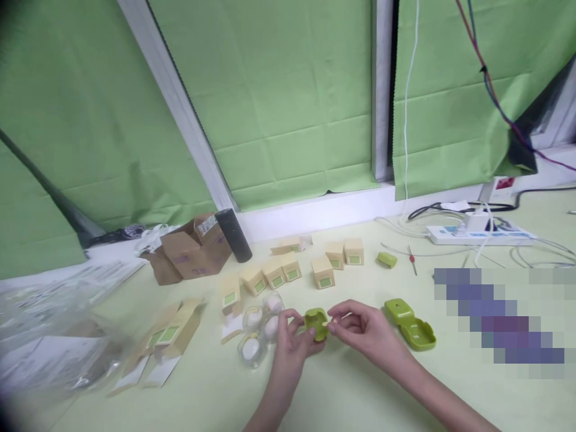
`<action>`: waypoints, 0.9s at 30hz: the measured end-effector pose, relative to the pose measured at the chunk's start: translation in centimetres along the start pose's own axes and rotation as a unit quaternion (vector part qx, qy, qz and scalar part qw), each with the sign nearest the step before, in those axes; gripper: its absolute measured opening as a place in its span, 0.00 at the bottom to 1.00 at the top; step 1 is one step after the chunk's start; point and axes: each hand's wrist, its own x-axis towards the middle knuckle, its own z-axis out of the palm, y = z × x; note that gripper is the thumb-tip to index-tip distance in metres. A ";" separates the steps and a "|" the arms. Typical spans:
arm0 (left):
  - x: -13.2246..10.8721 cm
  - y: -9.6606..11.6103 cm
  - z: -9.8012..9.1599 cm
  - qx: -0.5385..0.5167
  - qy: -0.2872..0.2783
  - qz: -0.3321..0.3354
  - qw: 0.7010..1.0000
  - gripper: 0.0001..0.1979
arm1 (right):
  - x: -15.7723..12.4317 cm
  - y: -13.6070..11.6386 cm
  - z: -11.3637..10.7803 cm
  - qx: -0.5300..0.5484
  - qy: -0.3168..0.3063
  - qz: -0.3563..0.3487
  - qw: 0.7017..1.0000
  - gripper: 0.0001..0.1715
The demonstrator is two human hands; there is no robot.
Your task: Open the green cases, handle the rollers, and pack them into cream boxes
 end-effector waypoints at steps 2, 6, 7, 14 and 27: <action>-0.3 -0.1 0.3 -0.025 0.011 0.003 1.000 0.29 | -0.2 0.2 0.5 -0.041 -0.016 -0.021 0.999 0.17; -1.3 0.7 1.0 -0.111 -0.046 -0.071 0.990 0.25 | -0.4 1.2 1.3 -0.176 0.050 -0.091 0.979 0.15; -1.5 1.0 1.2 -0.130 -0.071 -0.081 0.986 0.22 | -0.4 1.4 1.4 -0.201 0.073 -0.102 0.972 0.14; -1.9 0.9 1.4 -0.200 -0.081 -0.125 0.969 0.16 | -0.3 1.5 1.2 -0.248 0.113 -0.120 0.955 0.12; -2.0 1.0 1.4 -0.124 -0.092 -0.118 0.981 0.18 | -0.3 1.1 1.2 -0.138 0.046 -0.061 0.987 0.10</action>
